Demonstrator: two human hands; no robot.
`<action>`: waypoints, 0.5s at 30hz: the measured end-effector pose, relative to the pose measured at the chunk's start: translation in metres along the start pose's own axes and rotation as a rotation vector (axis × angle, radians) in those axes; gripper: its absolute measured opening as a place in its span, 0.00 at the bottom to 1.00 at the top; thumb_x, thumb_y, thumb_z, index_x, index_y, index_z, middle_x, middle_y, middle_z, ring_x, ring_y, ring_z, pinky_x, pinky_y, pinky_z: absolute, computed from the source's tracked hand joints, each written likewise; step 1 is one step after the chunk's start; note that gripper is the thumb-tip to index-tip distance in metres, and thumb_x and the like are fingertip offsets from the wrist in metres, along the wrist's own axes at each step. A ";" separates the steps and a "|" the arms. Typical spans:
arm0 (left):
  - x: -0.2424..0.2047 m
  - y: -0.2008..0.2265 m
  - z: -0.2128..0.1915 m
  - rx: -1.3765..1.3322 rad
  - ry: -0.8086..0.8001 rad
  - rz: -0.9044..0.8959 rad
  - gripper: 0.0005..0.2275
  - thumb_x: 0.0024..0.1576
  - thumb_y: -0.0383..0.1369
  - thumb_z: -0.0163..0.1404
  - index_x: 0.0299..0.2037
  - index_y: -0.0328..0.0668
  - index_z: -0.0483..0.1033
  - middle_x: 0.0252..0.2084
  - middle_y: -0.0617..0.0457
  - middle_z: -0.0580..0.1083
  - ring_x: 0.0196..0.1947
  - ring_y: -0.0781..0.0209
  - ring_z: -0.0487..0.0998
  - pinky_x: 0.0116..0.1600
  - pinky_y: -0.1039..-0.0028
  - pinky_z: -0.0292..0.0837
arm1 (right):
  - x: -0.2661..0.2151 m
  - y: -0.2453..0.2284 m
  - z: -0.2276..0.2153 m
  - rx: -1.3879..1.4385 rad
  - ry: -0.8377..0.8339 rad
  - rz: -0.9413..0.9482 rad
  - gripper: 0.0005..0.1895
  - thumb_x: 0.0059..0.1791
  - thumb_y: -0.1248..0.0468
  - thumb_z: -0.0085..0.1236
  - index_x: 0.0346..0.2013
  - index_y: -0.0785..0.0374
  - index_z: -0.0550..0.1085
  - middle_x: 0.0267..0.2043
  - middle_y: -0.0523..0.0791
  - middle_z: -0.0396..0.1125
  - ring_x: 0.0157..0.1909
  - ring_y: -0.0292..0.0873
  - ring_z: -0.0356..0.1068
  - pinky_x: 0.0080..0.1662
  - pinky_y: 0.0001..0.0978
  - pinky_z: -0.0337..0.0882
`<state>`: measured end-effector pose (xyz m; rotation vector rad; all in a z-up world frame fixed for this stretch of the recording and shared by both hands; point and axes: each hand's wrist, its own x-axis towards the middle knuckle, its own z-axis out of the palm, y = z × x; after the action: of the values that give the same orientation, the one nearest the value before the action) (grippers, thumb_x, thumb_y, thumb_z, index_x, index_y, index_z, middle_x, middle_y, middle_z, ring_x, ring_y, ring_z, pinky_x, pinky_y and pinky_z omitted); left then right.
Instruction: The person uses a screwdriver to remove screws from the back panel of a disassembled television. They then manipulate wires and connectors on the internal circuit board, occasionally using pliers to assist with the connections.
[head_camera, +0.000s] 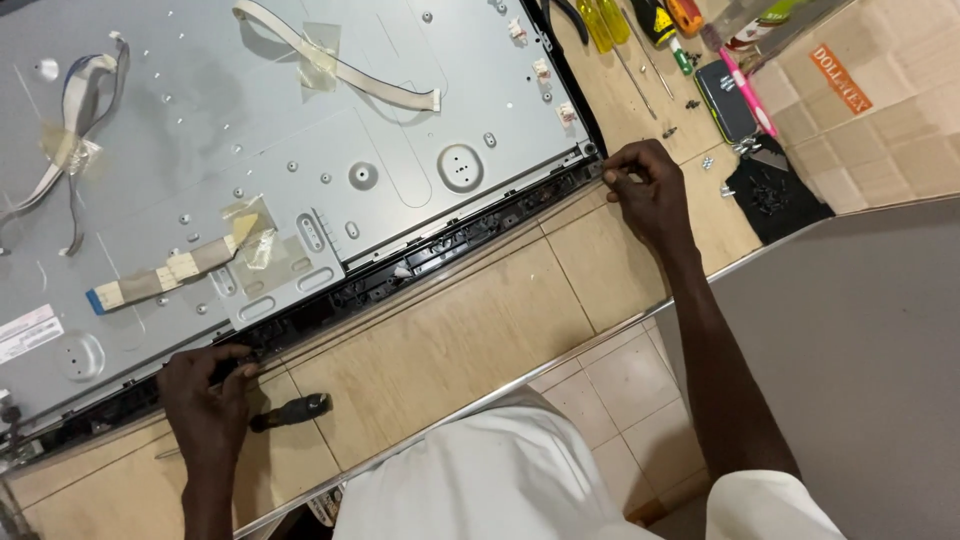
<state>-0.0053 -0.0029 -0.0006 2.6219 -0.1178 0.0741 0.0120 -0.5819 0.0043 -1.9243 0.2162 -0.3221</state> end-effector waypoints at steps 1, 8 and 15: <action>0.001 0.001 0.000 0.001 -0.001 -0.001 0.08 0.57 0.27 0.59 0.46 0.47 0.82 0.41 0.49 0.68 0.51 0.47 0.66 0.56 0.59 0.59 | -0.001 0.002 0.000 0.001 0.000 0.001 0.01 0.55 0.71 0.56 0.39 0.63 0.73 0.43 0.46 0.63 0.42 0.41 0.67 0.38 0.29 0.78; 0.006 0.005 -0.002 -0.021 0.003 0.037 0.09 0.56 0.21 0.57 0.44 0.42 0.83 0.42 0.44 0.70 0.51 0.43 0.68 0.50 0.56 0.64 | -0.006 0.014 0.014 -0.101 0.029 -0.245 0.06 0.55 0.61 0.66 0.44 0.59 0.81 0.50 0.44 0.58 0.40 0.38 0.61 0.39 0.26 0.67; 0.003 0.019 -0.010 -0.083 0.005 0.036 0.07 0.60 0.25 0.54 0.45 0.42 0.82 0.43 0.47 0.69 0.53 0.45 0.65 0.52 0.57 0.62 | 0.000 0.009 0.010 -0.252 -0.059 -0.217 0.04 0.54 0.64 0.63 0.41 0.61 0.80 0.48 0.45 0.54 0.45 0.42 0.62 0.44 0.32 0.70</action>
<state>-0.0044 -0.0144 0.0172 2.5373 -0.1631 0.0866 0.0150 -0.5764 -0.0074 -2.2093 0.0074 -0.3960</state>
